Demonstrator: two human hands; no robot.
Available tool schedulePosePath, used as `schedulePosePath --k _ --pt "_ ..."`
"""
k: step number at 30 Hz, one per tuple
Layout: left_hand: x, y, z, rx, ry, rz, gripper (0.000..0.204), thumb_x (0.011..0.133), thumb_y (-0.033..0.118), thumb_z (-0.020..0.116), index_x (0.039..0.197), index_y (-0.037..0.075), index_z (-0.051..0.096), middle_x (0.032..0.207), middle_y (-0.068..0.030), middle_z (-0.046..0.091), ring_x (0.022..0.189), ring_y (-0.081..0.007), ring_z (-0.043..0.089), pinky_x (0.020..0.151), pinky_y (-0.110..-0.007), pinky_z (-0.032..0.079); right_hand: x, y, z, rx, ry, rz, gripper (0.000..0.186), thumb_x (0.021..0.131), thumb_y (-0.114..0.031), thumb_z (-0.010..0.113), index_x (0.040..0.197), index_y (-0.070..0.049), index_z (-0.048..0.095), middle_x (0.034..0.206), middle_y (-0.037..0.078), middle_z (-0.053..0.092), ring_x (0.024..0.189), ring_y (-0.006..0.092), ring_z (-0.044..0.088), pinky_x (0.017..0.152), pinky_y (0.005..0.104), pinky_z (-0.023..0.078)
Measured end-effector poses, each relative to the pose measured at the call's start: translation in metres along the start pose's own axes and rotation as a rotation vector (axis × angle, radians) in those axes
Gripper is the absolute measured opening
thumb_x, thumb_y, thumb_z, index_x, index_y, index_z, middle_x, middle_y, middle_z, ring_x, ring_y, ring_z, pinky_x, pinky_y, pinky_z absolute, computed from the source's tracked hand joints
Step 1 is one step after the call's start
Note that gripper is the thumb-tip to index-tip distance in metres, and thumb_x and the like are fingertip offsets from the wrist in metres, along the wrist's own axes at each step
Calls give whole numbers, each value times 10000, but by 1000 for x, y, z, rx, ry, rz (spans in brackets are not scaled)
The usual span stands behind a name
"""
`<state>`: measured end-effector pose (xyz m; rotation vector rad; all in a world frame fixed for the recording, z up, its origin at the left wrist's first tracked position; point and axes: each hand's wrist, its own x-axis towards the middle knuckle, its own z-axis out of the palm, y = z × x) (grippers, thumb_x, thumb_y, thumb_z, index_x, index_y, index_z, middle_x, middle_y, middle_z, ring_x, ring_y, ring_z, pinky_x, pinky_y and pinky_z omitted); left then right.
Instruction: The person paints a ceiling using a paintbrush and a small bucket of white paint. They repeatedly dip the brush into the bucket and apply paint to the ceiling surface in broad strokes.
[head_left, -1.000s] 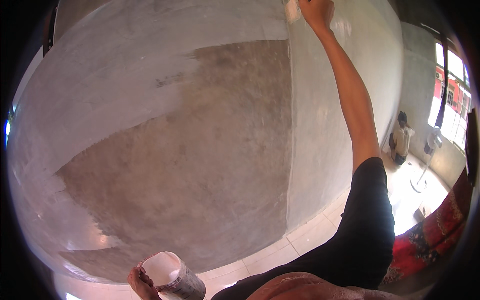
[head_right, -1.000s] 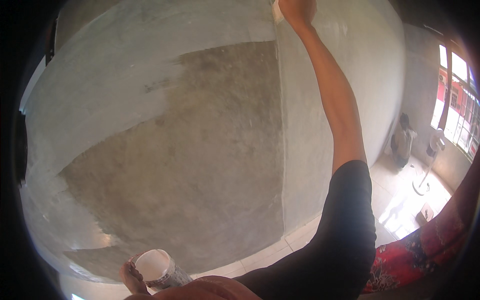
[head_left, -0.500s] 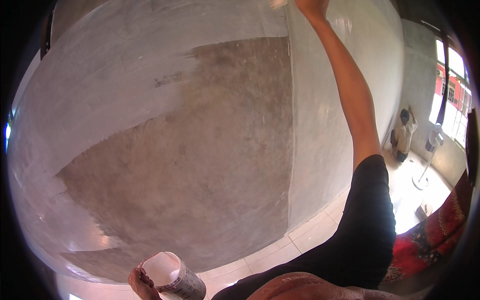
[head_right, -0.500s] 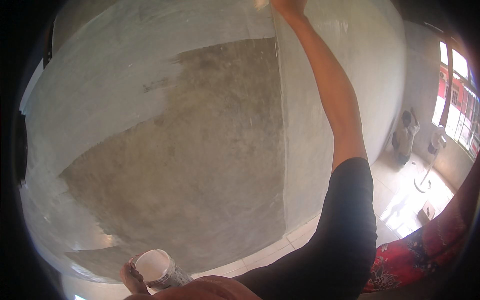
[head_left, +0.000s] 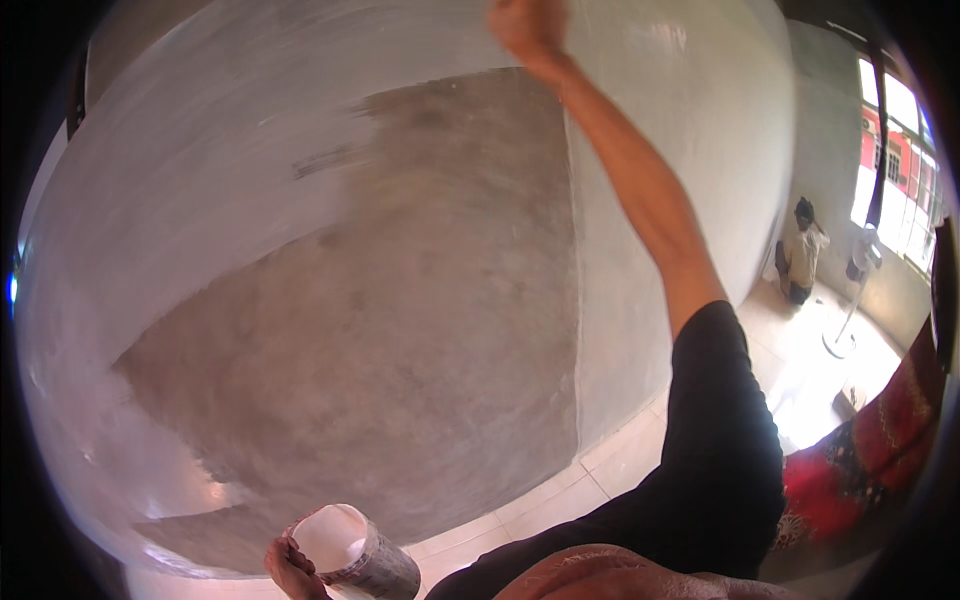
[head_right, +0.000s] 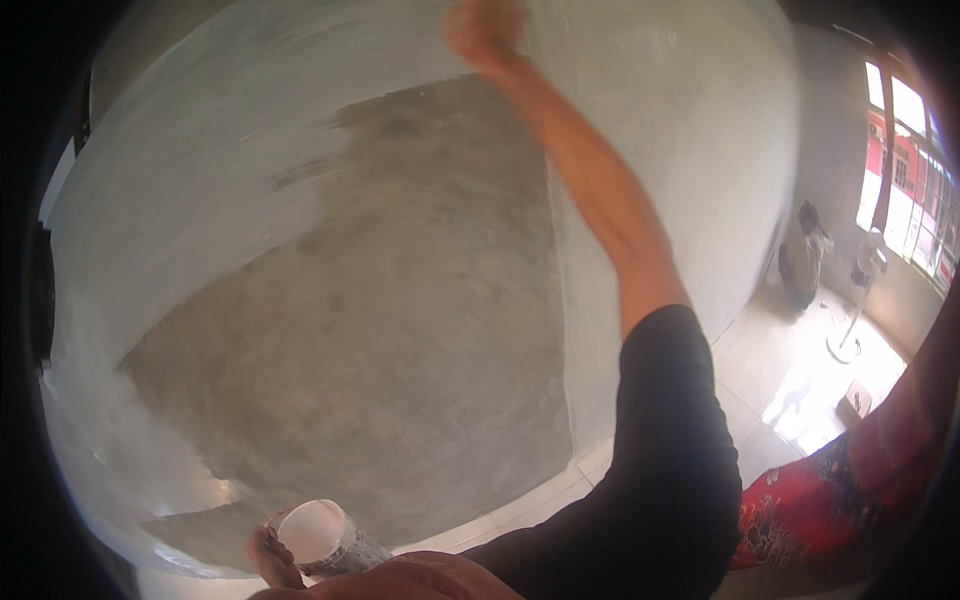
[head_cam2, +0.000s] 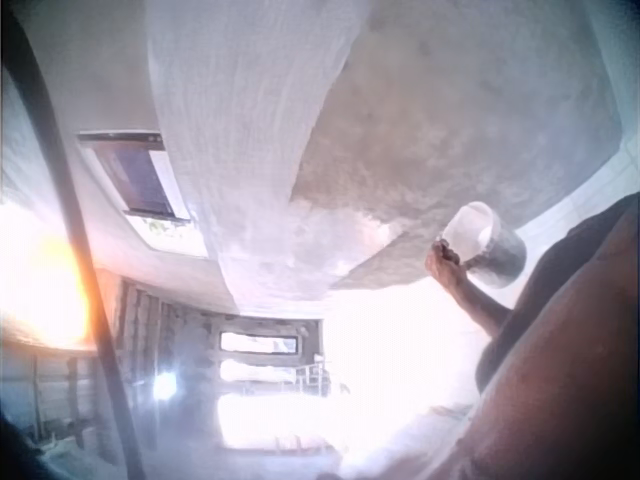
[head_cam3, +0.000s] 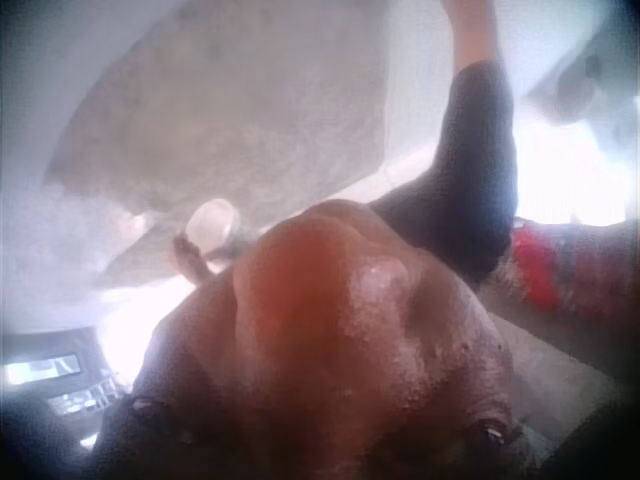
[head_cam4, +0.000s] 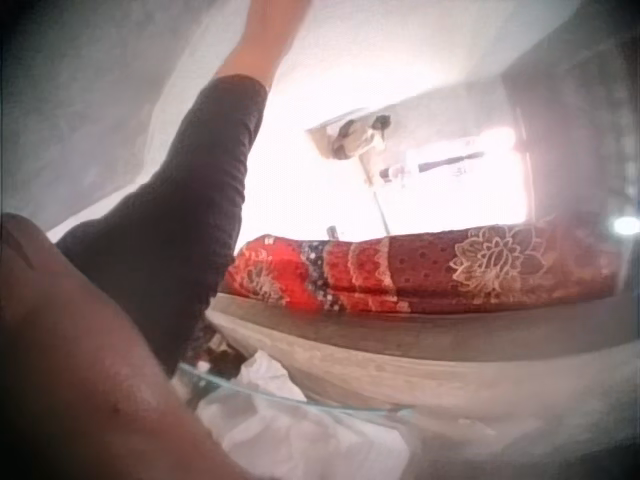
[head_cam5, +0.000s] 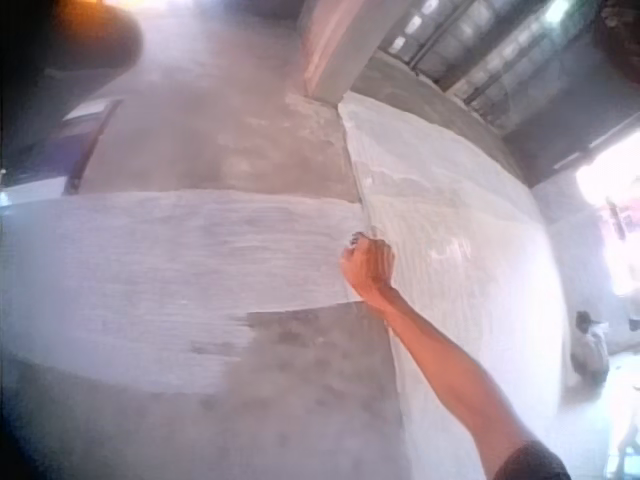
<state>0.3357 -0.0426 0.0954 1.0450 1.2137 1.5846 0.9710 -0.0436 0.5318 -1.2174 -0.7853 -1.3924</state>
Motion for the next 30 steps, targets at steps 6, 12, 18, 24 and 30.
schedulePosePath --k 6,12,18,24,30 --pt "0 13 -1 -3 70 -112 255 865 246 514 644 134 453 454 75 311 360 -33 216 339 -223 146 -64 -147 18 503 13 -259 164 749 -173 668 686 -23 651 474 71 558 439 236 566 488 357 458" --pt "4 6 -2 -21 -10 -65 247 875 256 518 669 124 487 467 77 333 367 -31 243 346 -222 164 -63 -146 4 800 -173 -46 139 746 -129 691 776 7 683 555 90 614 523 189 616 506 287 480" --pt "-11 15 -8 -95 49 -44 199 864 231 548 713 102 542 491 85 352 375 -22 250 353 -219 166 -52 -59 -4 646 -201 439 223 722 -184 690 745 36 657 674 180 662 603 292 655 589 413 521" --pt "-12 22 -20 -153 -140 -68 217 841 192 551 653 100 492 491 78 334 380 -17 242 350 -211 149 -27 90 -16 769 75 519 151 739 -87 693 724 51 634 652 114 636 536 208 645 474 301 540" --pt "6 9 -55 -127 -143 -105 255 855 170 536 628 104 442 510 63 340 386 -16 226 351 -214 144 -95 5 -111 907 45 597 186 752 -93 698 843 53 630 714 110 651 592 221 666 541 309 552"
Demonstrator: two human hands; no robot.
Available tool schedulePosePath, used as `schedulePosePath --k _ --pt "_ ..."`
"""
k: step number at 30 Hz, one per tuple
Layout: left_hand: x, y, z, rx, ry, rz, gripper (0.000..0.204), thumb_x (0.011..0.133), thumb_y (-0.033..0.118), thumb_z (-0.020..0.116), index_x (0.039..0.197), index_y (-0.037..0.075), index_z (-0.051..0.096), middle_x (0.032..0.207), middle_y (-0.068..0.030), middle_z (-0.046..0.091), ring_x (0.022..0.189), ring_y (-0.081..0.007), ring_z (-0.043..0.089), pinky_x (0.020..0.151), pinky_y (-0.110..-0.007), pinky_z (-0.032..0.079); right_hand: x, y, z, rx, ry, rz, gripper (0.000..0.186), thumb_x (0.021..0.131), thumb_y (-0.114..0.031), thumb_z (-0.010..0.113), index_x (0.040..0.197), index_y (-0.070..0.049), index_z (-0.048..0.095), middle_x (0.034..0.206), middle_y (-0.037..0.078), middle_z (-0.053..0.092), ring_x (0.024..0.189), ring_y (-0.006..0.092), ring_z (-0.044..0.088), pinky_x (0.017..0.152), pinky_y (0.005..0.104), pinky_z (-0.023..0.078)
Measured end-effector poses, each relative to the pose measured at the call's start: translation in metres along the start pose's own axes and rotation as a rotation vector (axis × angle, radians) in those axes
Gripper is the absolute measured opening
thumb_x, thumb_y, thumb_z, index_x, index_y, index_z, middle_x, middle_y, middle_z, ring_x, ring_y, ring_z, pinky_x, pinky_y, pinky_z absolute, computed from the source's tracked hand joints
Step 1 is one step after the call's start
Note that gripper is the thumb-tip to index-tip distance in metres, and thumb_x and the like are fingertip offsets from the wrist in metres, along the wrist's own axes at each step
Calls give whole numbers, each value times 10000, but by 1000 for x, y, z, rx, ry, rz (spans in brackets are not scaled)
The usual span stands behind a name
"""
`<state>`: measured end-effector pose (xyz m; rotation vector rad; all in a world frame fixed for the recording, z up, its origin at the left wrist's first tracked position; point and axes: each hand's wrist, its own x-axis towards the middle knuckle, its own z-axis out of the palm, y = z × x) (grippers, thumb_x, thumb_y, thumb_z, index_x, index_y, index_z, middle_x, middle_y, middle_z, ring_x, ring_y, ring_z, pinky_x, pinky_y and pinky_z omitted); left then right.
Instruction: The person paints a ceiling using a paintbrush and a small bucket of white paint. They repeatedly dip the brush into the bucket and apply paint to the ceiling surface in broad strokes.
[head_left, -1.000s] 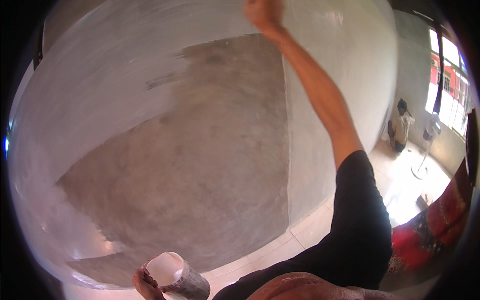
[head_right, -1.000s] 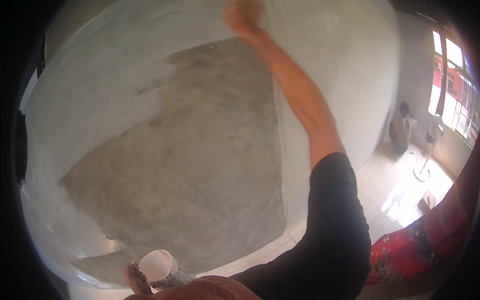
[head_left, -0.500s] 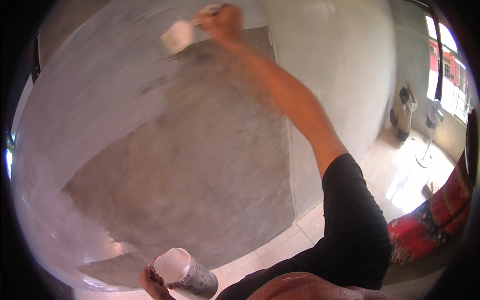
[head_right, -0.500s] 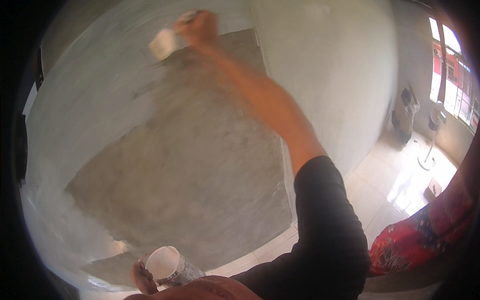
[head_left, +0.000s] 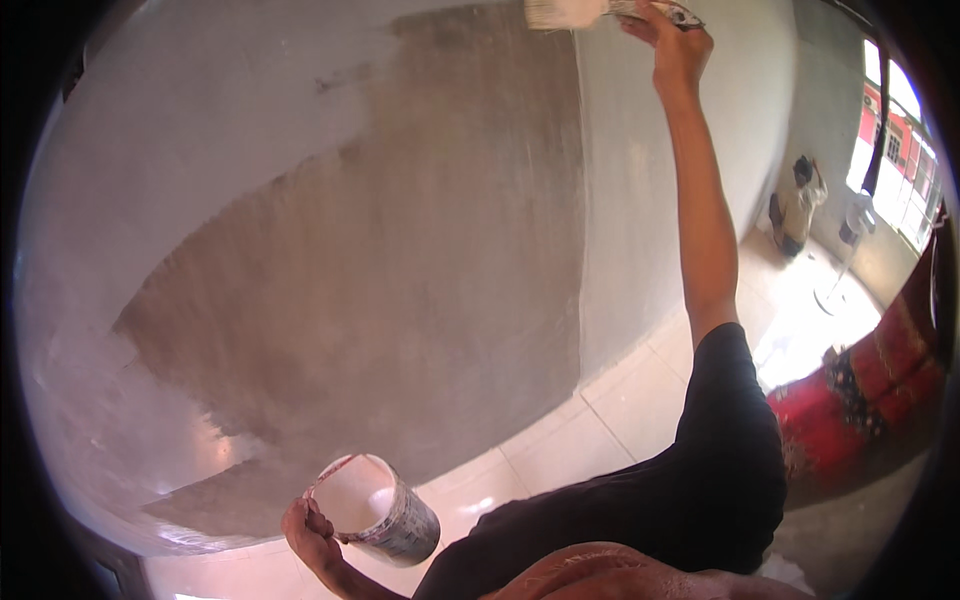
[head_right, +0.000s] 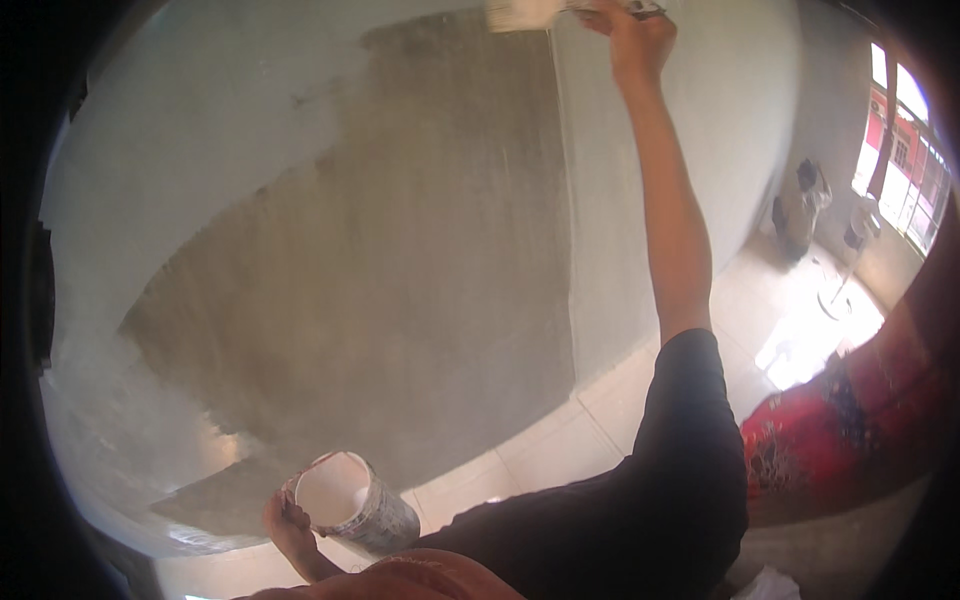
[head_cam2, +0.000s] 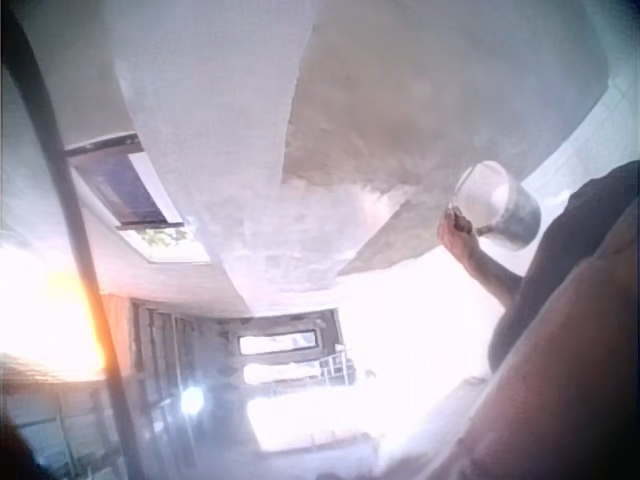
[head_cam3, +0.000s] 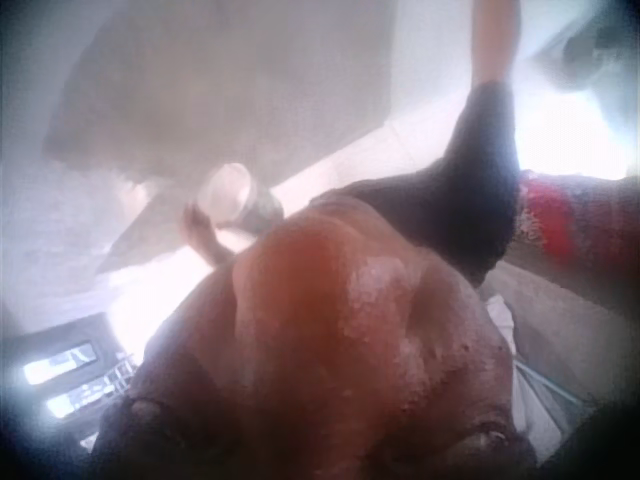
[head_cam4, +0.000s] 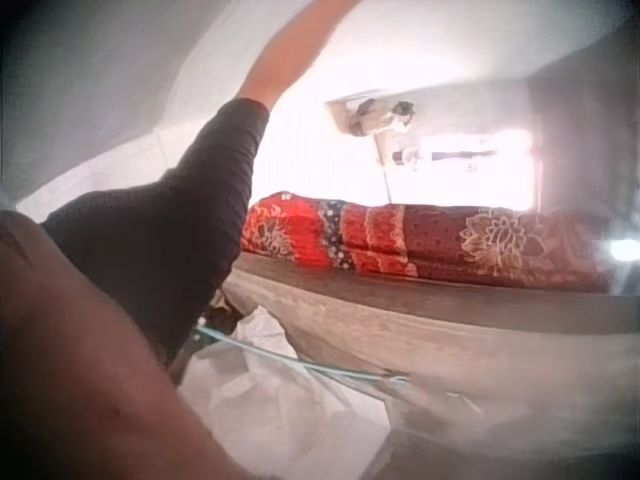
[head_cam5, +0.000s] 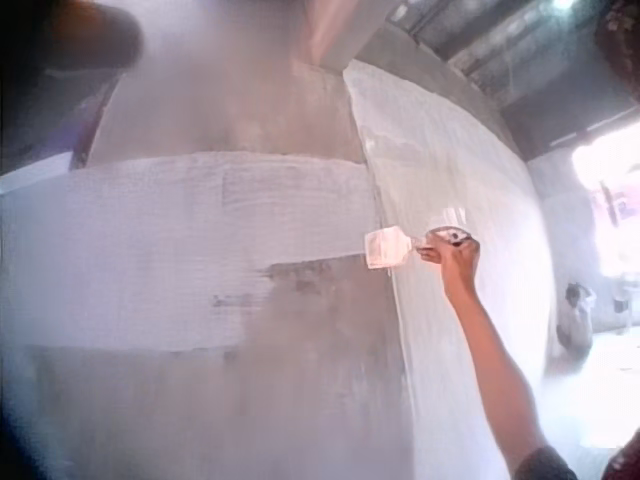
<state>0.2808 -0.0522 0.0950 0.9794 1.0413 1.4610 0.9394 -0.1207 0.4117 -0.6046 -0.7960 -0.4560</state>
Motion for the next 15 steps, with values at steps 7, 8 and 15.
schedulePosePath --k 7,8,15 --pt "12 7 -49 1 -54 -47 225 867 154 515 669 51 492 547 45 397 406 -17 252 370 -213 163 -301 -86 37 202 -588 525 150 784 -11 674 929 19 652 877 128 669 791 212 668 656 356 585" --pt "17 6 -63 16 -81 -63 223 867 154 514 671 49 495 553 44 404 407 -18 255 370 -214 164 -341 -96 44 214 -659 628 148 769 -6 690 911 23 661 846 120 670 777 199 664 653 338 577" --pt "25 15 -140 25 -250 -108 221 867 147 531 665 56 530 586 35 440 456 -48 343 413 -213 235 -500 -169 113 175 -1049 927 176 735 0 747 895 36 683 841 102 679 764 144 649 683 267 541"
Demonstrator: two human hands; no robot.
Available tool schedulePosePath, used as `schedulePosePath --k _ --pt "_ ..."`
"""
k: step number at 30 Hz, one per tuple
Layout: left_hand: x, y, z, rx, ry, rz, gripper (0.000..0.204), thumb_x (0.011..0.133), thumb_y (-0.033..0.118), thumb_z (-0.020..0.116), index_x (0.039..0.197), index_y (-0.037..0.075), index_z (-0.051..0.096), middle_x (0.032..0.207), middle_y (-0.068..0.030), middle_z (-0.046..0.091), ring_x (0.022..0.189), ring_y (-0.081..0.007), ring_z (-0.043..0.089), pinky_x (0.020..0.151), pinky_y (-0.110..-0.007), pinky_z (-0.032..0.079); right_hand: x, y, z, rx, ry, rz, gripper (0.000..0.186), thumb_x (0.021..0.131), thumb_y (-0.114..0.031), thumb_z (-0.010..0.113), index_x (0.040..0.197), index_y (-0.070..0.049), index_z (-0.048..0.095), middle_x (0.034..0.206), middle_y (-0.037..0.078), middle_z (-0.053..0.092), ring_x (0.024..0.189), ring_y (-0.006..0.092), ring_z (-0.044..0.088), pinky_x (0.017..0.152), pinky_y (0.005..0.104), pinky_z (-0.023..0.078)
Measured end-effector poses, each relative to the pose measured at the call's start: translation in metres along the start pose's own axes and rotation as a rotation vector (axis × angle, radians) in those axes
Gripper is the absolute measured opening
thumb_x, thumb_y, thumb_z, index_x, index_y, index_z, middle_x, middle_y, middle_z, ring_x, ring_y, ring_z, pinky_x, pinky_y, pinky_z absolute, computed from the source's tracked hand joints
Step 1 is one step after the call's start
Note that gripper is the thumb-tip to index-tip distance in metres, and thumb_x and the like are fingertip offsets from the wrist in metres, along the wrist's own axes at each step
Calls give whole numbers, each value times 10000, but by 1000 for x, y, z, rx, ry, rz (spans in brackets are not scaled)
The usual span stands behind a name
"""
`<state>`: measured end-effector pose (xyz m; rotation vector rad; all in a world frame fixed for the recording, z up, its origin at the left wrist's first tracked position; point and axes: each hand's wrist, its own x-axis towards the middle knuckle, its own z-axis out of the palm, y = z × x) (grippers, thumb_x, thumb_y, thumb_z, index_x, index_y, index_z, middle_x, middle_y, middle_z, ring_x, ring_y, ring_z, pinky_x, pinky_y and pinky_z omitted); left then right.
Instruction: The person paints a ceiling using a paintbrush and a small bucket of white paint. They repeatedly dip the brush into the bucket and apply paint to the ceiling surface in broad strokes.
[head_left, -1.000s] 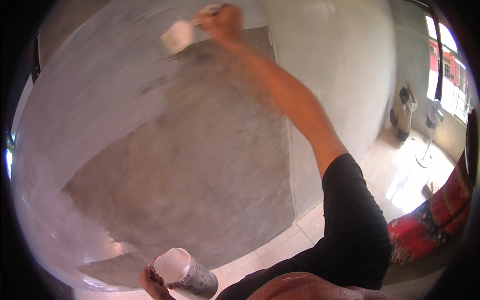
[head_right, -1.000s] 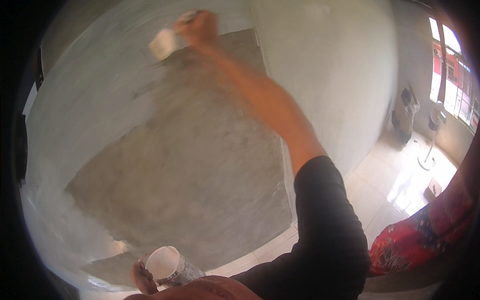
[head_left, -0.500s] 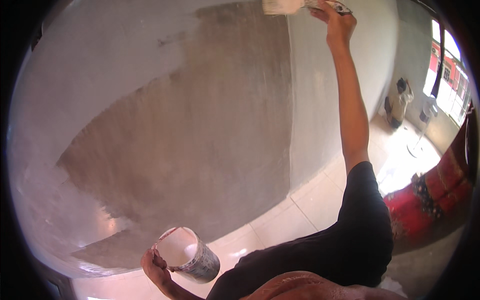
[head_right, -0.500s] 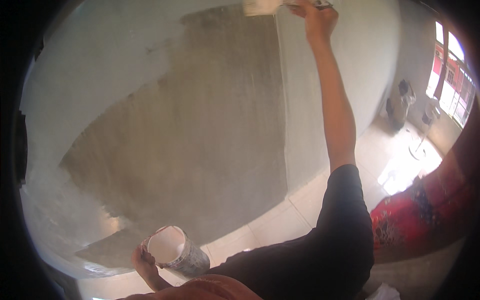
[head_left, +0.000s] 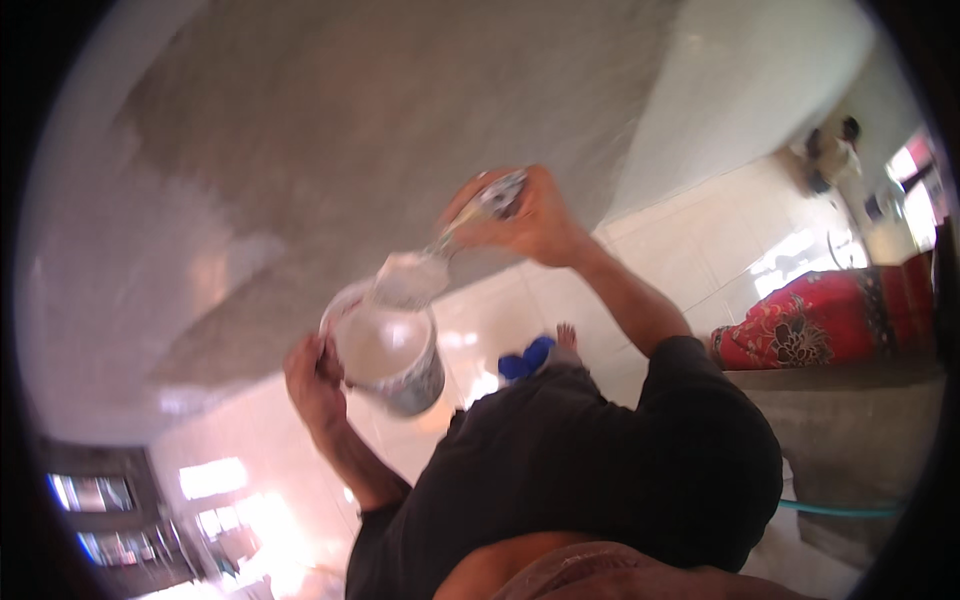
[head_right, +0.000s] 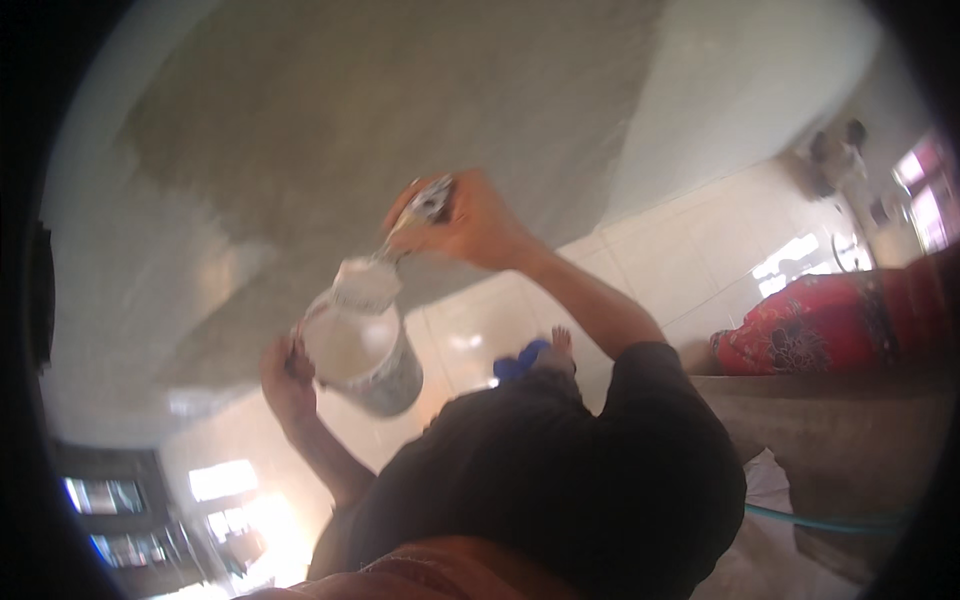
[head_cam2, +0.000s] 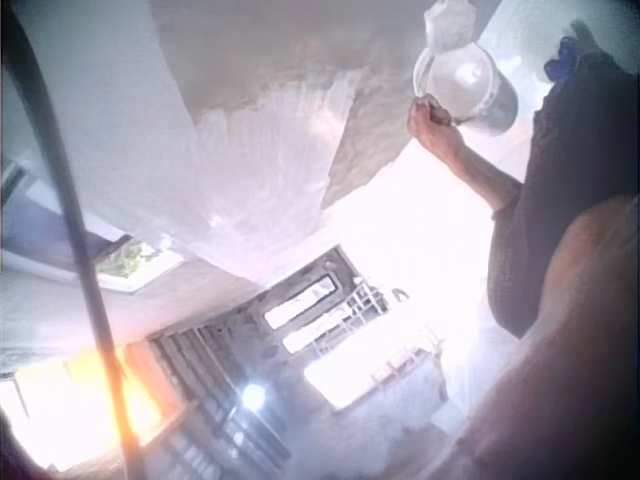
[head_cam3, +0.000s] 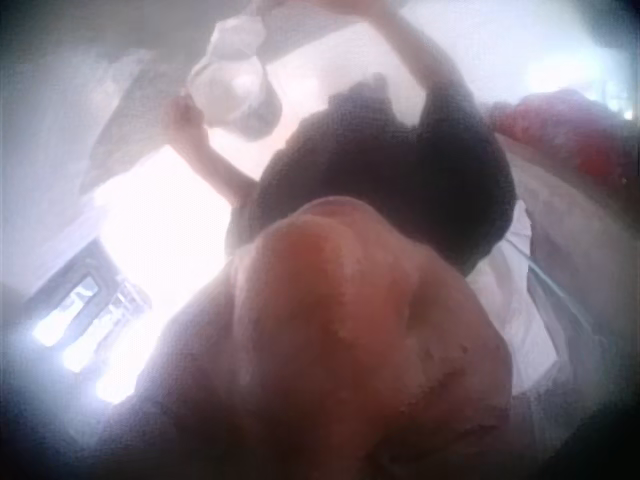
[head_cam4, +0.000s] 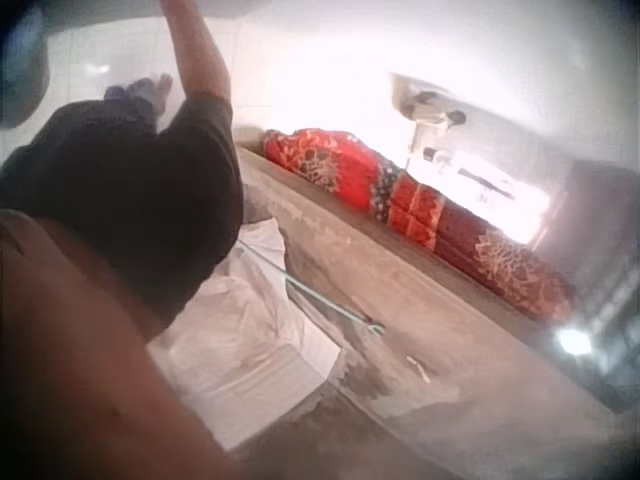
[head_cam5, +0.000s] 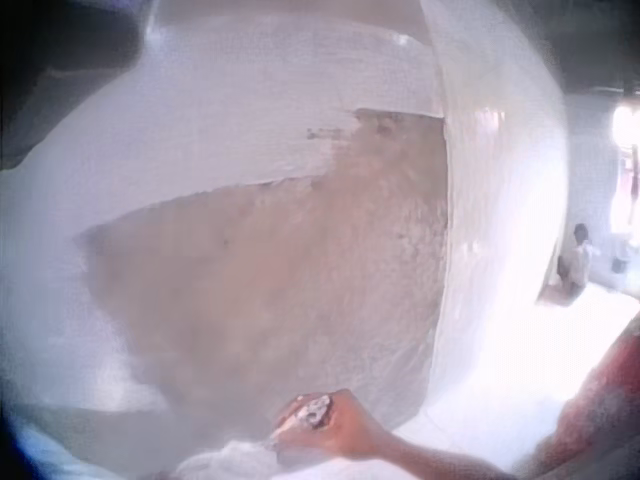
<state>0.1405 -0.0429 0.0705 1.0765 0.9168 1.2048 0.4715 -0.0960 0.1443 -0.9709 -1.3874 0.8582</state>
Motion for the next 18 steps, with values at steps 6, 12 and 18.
schedulePosePath --k 6,12,18 --pt "1 42 -16 124 -148 -92 226 887 154 516 714 12 552 565 53 397 455 -23 278 415 -228 166 -3 18 70 -37 -84 53 158 753 -52 739 896 -5 690 758 36 663 695 79 592 631 227 467" --pt "-8 51 -22 154 -94 -160 253 858 160 513 661 13 572 493 78 332 435 -10 245 423 -226 150 15 38 120 -396 -482 -1 229 742 -90 738 952 -21 676 799 111 686 731 209 666 682 295 503" --pt "-13 48 6 155 -133 -157 253 867 150 497 674 10 583 492 81 340 446 -11 241 439 -224 149 21 64 127 -517 -746 24 224 738 -66 718 954 -28 674 811 156 674 733 296 648 688 368 490"
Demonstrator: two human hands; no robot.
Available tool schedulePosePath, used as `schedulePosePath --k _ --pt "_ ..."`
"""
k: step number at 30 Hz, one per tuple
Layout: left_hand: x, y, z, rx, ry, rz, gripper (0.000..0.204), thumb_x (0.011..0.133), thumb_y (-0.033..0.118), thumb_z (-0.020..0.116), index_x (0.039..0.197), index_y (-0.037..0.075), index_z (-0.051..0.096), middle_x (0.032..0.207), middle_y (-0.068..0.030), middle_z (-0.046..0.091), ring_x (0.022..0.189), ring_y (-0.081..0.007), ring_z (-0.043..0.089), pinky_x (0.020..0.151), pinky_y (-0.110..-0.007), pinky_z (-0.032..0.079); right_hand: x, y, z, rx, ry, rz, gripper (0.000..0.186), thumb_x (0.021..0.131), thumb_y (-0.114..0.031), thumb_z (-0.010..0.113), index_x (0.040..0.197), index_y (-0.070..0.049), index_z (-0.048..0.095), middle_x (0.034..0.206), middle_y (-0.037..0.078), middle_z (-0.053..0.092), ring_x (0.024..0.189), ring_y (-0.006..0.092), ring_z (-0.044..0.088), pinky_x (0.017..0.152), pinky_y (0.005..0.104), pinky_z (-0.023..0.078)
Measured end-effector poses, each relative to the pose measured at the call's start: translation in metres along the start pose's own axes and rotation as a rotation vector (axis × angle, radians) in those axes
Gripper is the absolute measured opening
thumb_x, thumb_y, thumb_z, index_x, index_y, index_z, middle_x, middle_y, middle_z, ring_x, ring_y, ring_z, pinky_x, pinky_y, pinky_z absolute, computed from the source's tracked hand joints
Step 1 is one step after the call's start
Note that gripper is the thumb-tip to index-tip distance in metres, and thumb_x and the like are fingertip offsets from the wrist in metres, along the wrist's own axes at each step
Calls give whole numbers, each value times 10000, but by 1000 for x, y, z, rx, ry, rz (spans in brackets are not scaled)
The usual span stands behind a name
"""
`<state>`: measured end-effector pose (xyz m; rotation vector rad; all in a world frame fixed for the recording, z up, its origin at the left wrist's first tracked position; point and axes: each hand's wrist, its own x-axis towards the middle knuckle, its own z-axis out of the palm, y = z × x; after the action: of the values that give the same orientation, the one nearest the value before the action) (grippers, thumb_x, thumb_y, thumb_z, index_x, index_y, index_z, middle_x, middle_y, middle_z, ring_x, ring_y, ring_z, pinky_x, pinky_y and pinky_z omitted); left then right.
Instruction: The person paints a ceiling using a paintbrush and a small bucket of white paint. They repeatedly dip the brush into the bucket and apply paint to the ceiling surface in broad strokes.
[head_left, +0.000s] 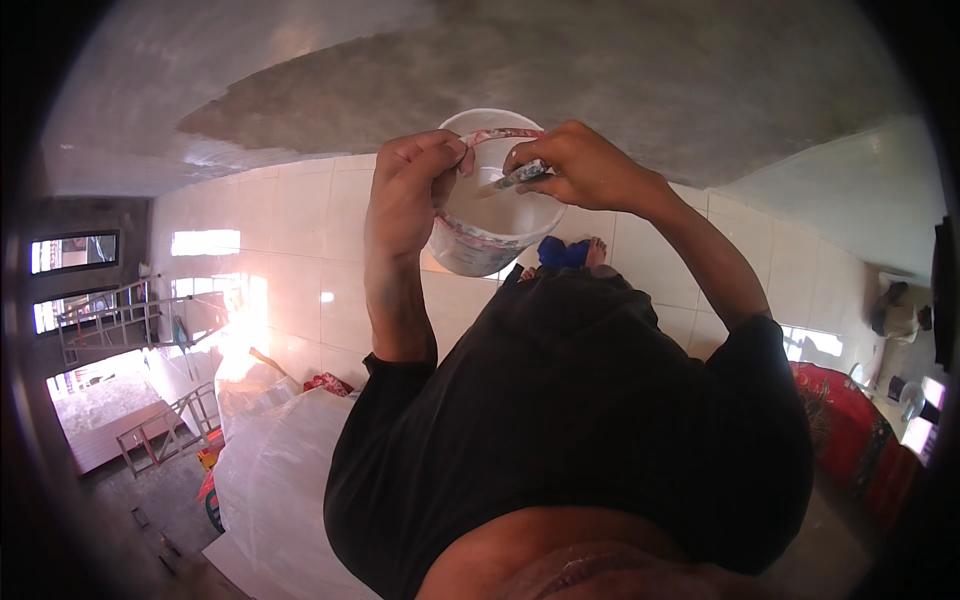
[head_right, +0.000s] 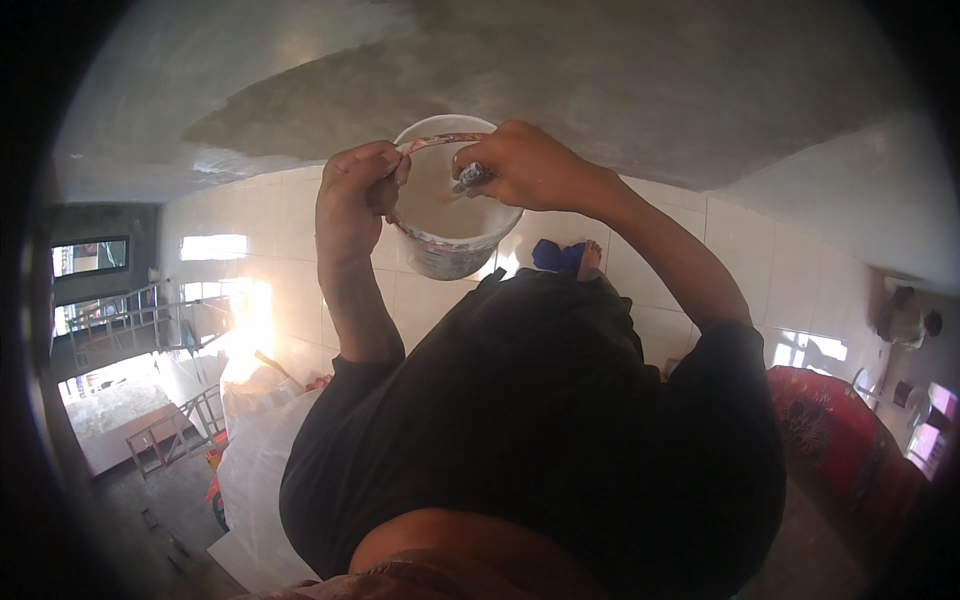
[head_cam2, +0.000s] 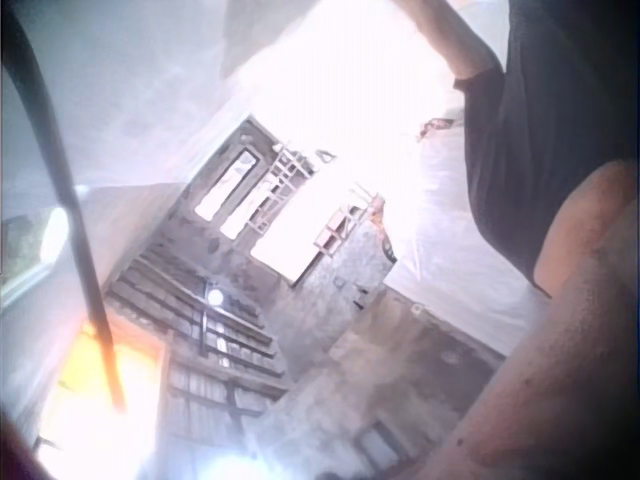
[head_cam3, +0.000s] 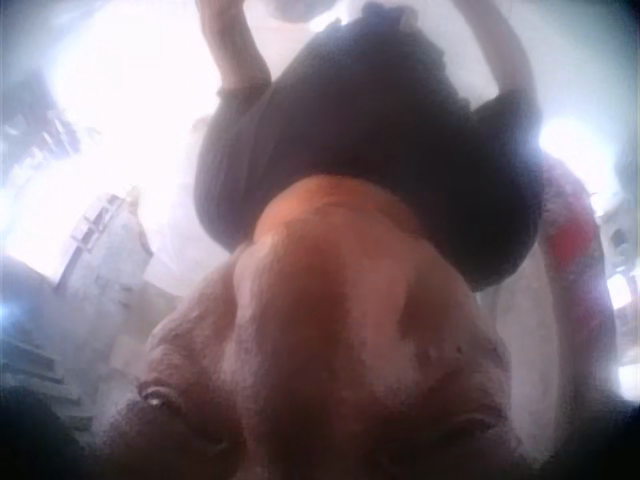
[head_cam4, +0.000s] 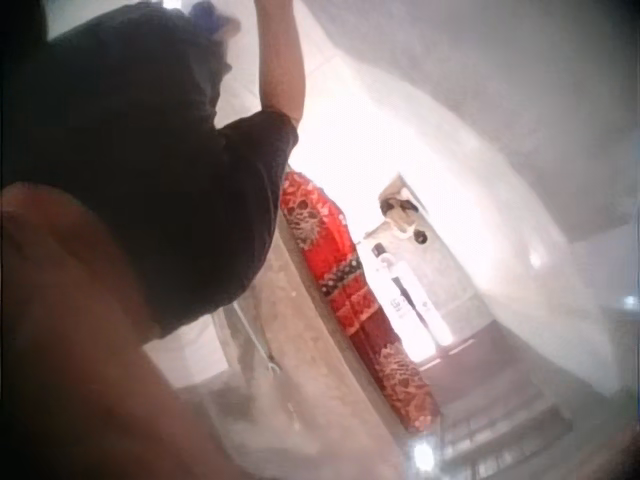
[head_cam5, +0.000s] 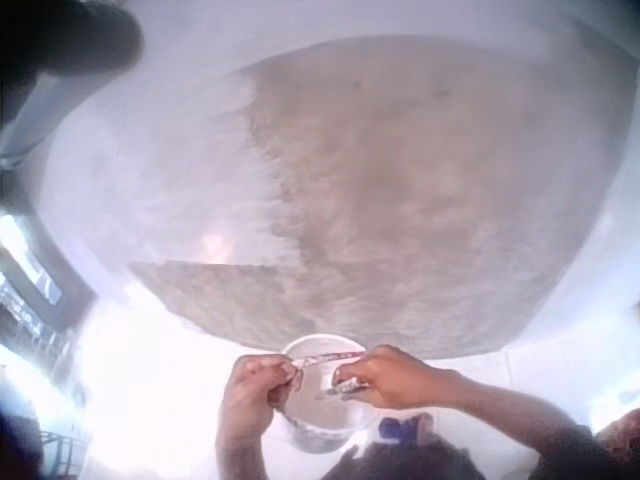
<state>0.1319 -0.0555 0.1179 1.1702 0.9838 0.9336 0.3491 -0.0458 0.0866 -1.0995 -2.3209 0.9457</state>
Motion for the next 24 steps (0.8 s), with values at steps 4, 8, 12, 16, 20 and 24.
schedulePosePath --k 4,8,12,16,20,24 --pt "-1 -2 2 -6 -14 1 246 864 139 488 675 12 582 496 80 344 451 -10 246 441 -225 155 5 10 8 -55 -32 -28 219 740 -42 698 957 -25 674 819 176 668 758 332 644 707 396 490" --pt "-2 -3 5 -15 -23 -3 243 863 135 487 676 14 583 497 82 344 455 -7 247 443 -223 159 2 14 11 -49 -44 -1 227 732 -48 703 957 -24 679 828 183 667 766 331 647 718 392 493" --pt "-1 -3 7 -35 -7 -17 241 862 131 485 676 14 585 495 81 340 455 -7 247 442 -224 161 -5 7 3 -72 -12 -21 234 725 -71 717 954 -32 687 840 160 678 758 316 652 697 374 504" --pt "-4 -3 9 -30 11 -15 244 863 130 484 671 17 582 493 81 340 452 -7 253 440 -220 167 -20 6 9 -41 189 -86 247 717 -90 724 960 -58 694 844 120 691 746 287 660 655 355 522" --pt "-4 0 11 -21 8 -28 247 862 133 486 663 19 578 492 79 343 446 -7 258 438 -218 173 -22 8 21 -190 372 -161 226 729 -108 729 949 -70 696 851 89 700 742 248 672 638 329 537" --pt "-4 -3 13 23 53 -15 249 850 141 484 651 13 562 462 51 355 404 -29 249 405 -230 183 -29 11 28 -396 469 -250 214 733 -117 744 930 -54 692 849 90 703 715 238 679 634 313 544"
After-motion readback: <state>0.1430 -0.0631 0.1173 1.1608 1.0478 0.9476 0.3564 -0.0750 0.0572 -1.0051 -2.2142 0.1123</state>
